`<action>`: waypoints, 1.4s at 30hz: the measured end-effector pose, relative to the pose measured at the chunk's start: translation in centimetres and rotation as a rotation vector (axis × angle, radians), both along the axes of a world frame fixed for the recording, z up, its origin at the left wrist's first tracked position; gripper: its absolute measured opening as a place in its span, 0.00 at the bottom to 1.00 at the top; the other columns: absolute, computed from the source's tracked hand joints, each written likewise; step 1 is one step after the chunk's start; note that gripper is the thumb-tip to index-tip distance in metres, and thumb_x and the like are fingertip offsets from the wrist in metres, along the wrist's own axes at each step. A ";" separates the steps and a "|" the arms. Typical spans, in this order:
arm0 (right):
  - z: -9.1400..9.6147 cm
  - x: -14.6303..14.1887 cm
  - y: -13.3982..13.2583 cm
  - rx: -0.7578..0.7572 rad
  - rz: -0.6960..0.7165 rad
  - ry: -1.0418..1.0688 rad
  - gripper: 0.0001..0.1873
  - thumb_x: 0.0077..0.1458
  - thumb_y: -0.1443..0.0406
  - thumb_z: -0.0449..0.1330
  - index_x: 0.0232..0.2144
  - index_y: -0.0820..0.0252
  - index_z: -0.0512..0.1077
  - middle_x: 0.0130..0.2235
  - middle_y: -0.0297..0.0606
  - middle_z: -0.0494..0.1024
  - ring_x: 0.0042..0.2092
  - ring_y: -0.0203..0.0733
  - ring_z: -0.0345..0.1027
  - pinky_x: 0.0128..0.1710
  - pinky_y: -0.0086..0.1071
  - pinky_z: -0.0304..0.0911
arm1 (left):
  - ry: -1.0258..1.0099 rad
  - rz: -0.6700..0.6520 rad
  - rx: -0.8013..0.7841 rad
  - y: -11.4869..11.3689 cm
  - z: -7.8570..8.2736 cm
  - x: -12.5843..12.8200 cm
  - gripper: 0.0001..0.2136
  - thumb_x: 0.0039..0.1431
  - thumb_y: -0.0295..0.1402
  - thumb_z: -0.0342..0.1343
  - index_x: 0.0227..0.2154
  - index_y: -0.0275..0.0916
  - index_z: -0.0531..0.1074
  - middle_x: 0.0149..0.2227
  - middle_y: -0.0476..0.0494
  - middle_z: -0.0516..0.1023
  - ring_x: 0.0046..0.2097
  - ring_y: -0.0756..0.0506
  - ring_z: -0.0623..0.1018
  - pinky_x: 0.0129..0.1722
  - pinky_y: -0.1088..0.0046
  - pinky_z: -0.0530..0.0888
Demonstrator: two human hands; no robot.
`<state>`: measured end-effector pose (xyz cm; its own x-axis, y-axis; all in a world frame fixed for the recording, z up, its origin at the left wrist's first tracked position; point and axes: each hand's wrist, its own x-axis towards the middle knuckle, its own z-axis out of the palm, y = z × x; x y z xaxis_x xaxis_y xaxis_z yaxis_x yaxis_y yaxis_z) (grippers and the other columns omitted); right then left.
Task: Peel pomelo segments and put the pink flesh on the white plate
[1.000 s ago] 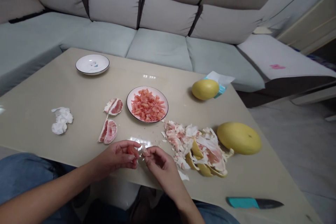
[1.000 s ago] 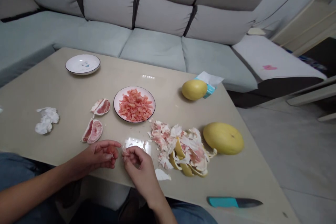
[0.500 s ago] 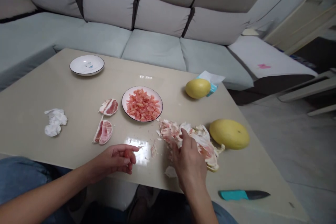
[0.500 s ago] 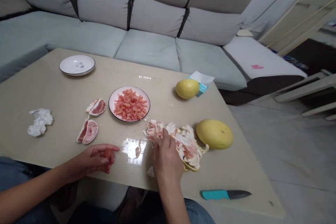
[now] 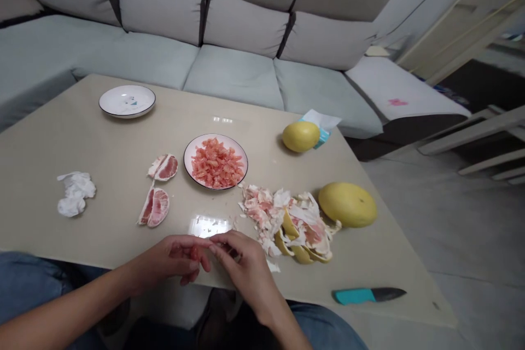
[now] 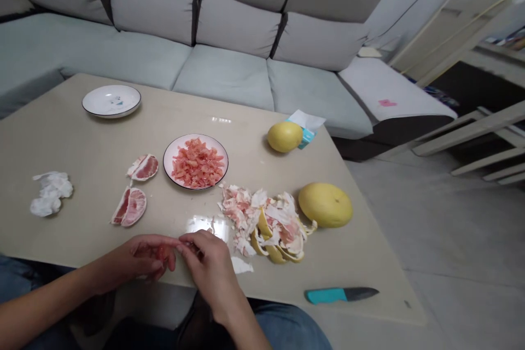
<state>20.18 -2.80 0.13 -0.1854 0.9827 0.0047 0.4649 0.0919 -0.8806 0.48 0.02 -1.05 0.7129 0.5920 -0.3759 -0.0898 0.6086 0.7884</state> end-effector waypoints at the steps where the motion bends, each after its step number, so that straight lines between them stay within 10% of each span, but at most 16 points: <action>1: -0.1 0.2 0.1 0.022 -0.017 -0.018 0.08 0.59 0.65 0.58 0.34 0.55 0.78 0.31 0.38 0.78 0.34 0.42 0.71 0.33 0.32 0.63 | 0.004 0.004 -0.004 0.0 0.0 0.0 0.20 0.51 0.34 0.64 0.49 0.40 0.75 0.35 0.42 0.78 0.27 0.51 0.69 0.25 0.76 0.65; 9: -1.3 4.6 1.4 0.473 -0.368 -0.535 0.13 0.59 0.69 0.53 0.43 0.57 0.75 0.50 0.48 0.73 0.53 0.54 0.62 0.52 0.50 0.58 | 0.024 0.150 -0.067 0.2 -0.2 0.0 0.25 0.52 0.31 0.64 0.54 0.40 0.69 0.50 0.33 0.77 0.43 0.43 0.78 0.40 0.69 0.73; 17: -1.4 5.1 1.7 0.503 -0.439 -0.798 0.11 0.57 0.68 0.55 0.41 0.59 0.75 0.48 0.49 0.73 0.48 0.54 0.64 0.46 0.48 0.60 | -0.075 0.223 -0.245 0.2 0.3 -0.2 0.19 0.57 0.32 0.61 0.52 0.35 0.71 0.55 0.31 0.74 0.53 0.38 0.75 0.61 0.57 0.61; 30: -0.8 -0.1 -0.2 0.361 -0.124 -0.103 0.06 0.59 0.69 0.57 0.38 0.55 0.72 0.38 0.39 0.75 0.41 0.44 0.69 0.41 0.37 0.66 | -0.207 0.366 -0.347 -0.3 -0.1 0.4 0.04 0.61 0.30 0.57 0.38 0.37 0.71 0.48 0.39 0.77 0.50 0.44 0.77 0.56 0.63 0.66; 42: -1.2 -1.9 -0.8 0.422 0.017 -0.136 0.08 0.58 0.72 0.57 0.38 0.57 0.72 0.36 0.40 0.75 0.38 0.44 0.68 0.37 0.38 0.65 | 0.006 0.381 -0.196 -1.2 1.1 0.6 0.13 0.59 0.37 0.58 0.46 0.40 0.70 0.50 0.37 0.77 0.51 0.43 0.76 0.52 0.65 0.69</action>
